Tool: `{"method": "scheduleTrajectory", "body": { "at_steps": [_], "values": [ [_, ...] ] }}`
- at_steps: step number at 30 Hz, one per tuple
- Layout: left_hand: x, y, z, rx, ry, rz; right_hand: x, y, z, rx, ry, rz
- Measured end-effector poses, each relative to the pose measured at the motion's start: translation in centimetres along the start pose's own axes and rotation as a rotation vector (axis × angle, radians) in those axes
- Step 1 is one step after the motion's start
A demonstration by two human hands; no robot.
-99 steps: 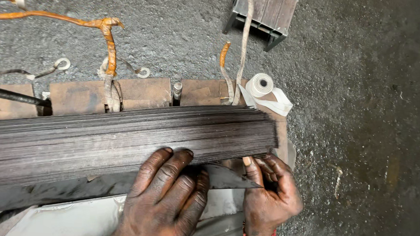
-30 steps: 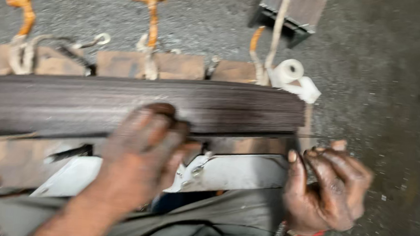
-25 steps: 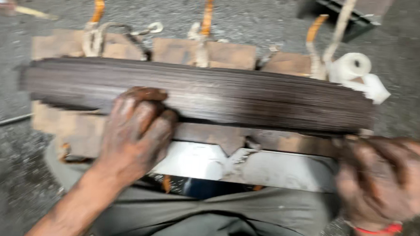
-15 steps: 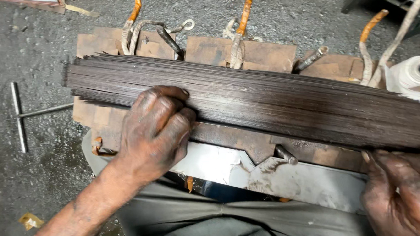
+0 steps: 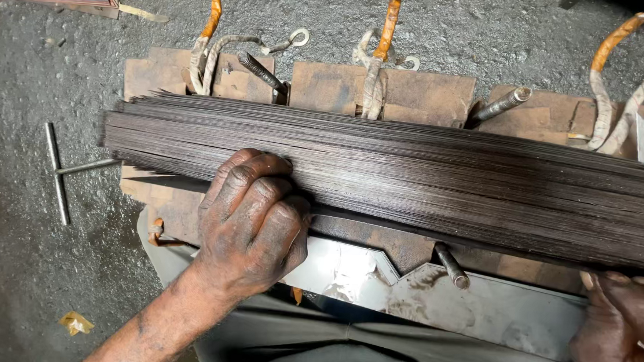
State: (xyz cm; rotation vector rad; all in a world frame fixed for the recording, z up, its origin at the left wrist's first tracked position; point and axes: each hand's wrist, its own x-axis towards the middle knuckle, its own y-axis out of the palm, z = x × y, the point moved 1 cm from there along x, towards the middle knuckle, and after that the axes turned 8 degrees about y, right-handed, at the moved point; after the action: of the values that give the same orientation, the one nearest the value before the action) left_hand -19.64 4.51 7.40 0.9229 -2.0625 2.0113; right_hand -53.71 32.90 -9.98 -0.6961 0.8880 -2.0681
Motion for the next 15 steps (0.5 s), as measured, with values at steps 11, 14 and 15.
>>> {"method": "scheduleTrajectory", "body": {
  "at_steps": [11, 14, 15],
  "values": [
    [-0.6, -0.4, -0.4, 0.072, 0.044, 0.046, 4.5, -4.0, 10.1, -0.127, -0.118, 0.06],
    [-1.1, -2.0, 0.6, -0.109, -0.037, 0.082, 5.3, -5.1, 13.2, -0.234, -0.343, -0.09],
    [-1.7, -2.9, 1.3, -0.256, -0.108, 0.094, 5.6, -5.3, 13.8, -0.257, -0.401, -0.128]
  ]
}}
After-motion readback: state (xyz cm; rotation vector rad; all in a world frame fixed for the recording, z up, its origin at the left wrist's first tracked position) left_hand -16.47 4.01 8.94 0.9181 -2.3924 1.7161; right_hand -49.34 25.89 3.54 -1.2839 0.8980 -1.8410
